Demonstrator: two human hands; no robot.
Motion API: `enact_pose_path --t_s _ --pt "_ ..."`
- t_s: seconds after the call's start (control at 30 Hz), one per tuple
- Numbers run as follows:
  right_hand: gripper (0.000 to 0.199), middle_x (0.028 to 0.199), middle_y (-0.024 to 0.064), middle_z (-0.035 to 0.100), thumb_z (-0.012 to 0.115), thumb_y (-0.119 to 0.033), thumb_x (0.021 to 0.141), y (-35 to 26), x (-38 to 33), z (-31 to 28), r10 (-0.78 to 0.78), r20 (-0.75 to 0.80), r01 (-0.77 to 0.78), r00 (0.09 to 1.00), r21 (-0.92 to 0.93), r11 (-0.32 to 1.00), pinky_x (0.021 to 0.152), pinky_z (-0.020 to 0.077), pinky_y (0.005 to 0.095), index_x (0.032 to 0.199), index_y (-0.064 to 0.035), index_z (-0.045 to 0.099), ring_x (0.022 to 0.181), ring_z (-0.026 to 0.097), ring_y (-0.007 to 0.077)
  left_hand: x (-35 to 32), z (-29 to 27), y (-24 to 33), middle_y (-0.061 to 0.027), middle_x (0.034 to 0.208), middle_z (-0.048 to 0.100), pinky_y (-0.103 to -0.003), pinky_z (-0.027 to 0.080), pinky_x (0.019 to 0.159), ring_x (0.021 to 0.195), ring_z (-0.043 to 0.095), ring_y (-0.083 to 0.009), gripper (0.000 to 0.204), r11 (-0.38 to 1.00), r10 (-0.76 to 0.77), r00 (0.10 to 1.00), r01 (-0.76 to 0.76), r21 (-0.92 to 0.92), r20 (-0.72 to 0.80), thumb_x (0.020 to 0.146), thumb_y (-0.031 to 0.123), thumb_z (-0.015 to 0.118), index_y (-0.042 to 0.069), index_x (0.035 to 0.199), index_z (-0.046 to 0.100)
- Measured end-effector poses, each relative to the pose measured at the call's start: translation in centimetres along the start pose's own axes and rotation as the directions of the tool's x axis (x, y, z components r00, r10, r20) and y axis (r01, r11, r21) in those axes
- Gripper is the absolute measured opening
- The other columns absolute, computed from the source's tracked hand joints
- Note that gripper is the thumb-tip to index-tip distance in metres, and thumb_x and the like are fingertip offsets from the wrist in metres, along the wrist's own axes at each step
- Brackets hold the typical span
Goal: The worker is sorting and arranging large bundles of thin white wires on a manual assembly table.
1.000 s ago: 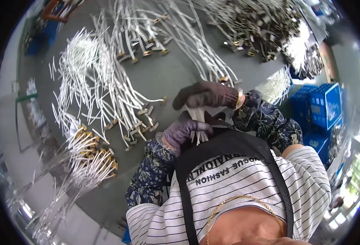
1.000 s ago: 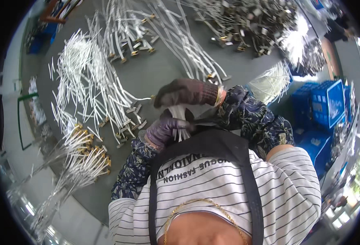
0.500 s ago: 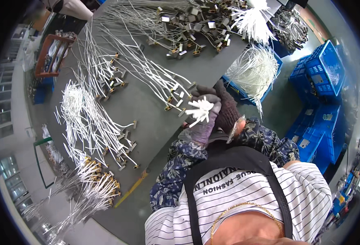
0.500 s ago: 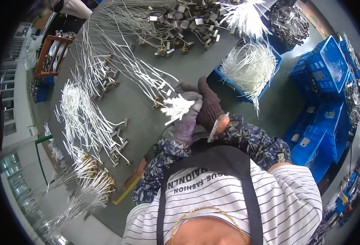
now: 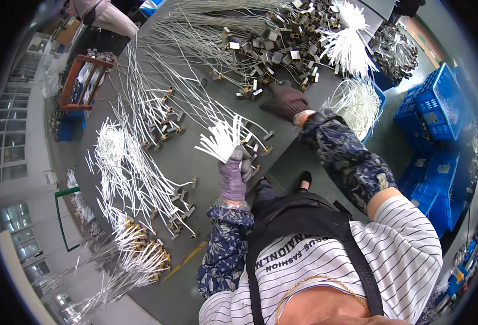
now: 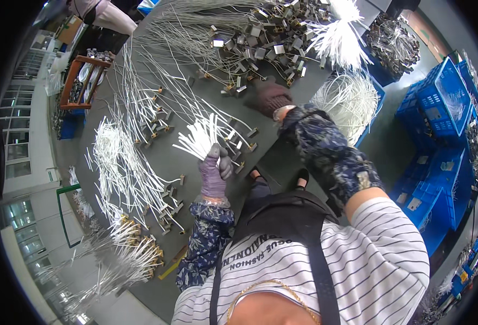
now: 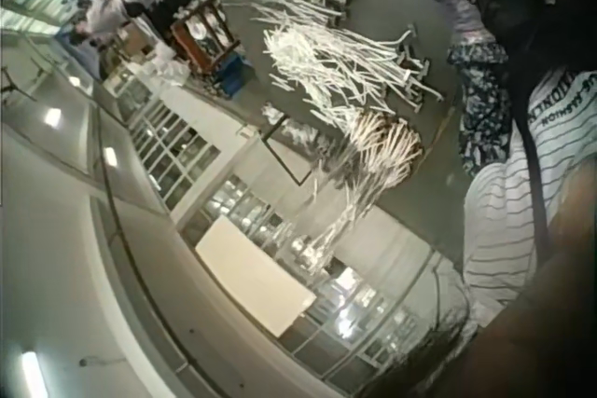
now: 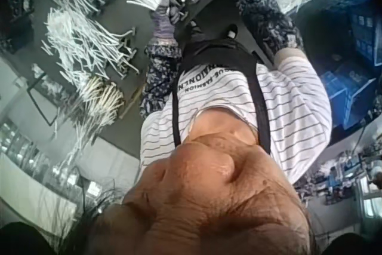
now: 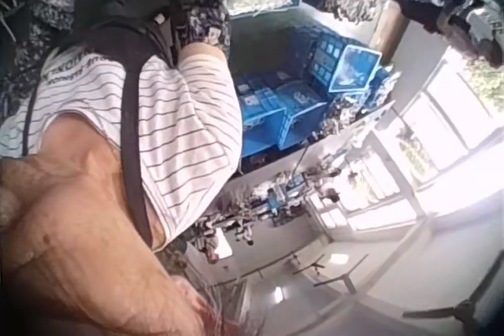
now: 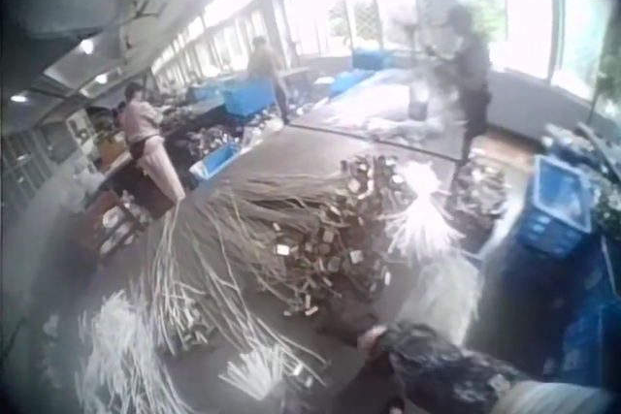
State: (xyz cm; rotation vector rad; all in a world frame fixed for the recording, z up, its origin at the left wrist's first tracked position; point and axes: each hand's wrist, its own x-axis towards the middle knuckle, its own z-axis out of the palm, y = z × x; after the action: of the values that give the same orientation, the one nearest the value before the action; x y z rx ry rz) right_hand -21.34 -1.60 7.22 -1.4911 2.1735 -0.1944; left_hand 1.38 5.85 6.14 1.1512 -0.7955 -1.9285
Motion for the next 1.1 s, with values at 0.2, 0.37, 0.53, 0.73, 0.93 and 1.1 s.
enact_pose_path --t_s 0.2,0.37,0.53,0.73,0.93,1.1 --pt "0.020 0.078 0.0087 0.059 0.065 -0.021 0.079 10.0 -1.8 6.0 0.078 0.151 -0.169 0.985 0.901 0.400 0.059 0.0469 0.0325 0.089 -0.0047 0.060 0.071 0.058 0.0195 1.5 0.9 -0.2 -0.0073 0.065 0.059 -0.019 0.034 0.038 0.046 0.051 -0.0097 0.031 0.990 -0.141 0.989 0.140 -0.025 -0.036 0.084 0.029 0.062 0.000 0.091 0.057" --pt "0.012 0.068 0.0000 0.055 0.066 -0.014 0.079 14.5 -8.8 6.4 0.235 0.107 -0.116 0.966 0.993 0.025 0.055 0.0438 0.0246 0.082 -0.0046 0.059 0.061 0.053 0.0109 2.9 3.4 -2.7 -0.0074 0.078 0.063 -0.027 0.049 0.057 0.065 0.061 -0.0167 0.033 0.991 -0.101 0.994 0.096 0.097 0.050 0.088 0.028 0.060 0.000 0.105 0.056" --pt "0.013 0.072 -0.0002 0.057 0.067 -0.015 0.077 9.4 -13.5 0.8 0.048 -0.110 0.079 0.993 0.899 0.431 0.061 0.0461 0.0297 0.084 -0.0065 0.060 0.067 0.056 0.0127 4.4 8.9 -5.7 -0.0110 0.084 0.064 -0.031 0.056 0.063 0.073 0.063 -0.0191 0.024 0.968 -0.194 0.975 0.208 -0.144 0.104 0.090 0.027 0.059 0.004 0.097 0.056" --pt "0.019 0.077 0.0024 0.058 0.065 -0.019 0.079 13.2 -21.5 1.6 -0.228 -0.157 0.245 0.961 0.864 0.441 0.058 0.0447 0.0293 0.093 -0.0076 0.061 0.067 0.056 0.0116 5.6 11.1 -10.0 -0.0131 0.086 0.056 -0.035 0.043 0.053 0.063 0.048 -0.0191 0.027 0.645 -0.268 0.865 0.489 -0.587 0.425 0.093 0.034 0.053 0.008 0.091 0.053" --pt "0.019 0.067 0.0027 0.056 0.059 -0.023 0.080 28.6 -33.4 7.7 0.361 0.541 -0.650 0.759 0.612 0.450 0.048 0.0374 0.0256 0.087 -0.0060 0.063 0.056 0.049 0.0101 2.9 15.5 -15.3 -0.0145 0.085 0.060 -0.043 0.055 0.066 0.071 0.061 -0.0252 0.022 0.907 -0.275 0.961 0.270 -0.324 0.034 0.092 0.024 0.055 0.002 0.092 0.053" --pt "0.021 0.063 0.0024 0.056 0.058 -0.025 0.079 33.2 -41.0 9.0 0.453 0.593 -0.742 0.666 0.460 0.488 0.047 0.0375 0.0276 0.079 -0.0048 0.063 0.052 0.048 0.0104 7.2 12.5 -9.9 -0.0141 0.087 0.063 -0.050 0.054 0.079 0.079 0.063 -0.0311 0.033 0.967 0.079 0.997 -0.071 -0.246 0.022 0.090 0.030 0.058 0.000 0.105 0.056"
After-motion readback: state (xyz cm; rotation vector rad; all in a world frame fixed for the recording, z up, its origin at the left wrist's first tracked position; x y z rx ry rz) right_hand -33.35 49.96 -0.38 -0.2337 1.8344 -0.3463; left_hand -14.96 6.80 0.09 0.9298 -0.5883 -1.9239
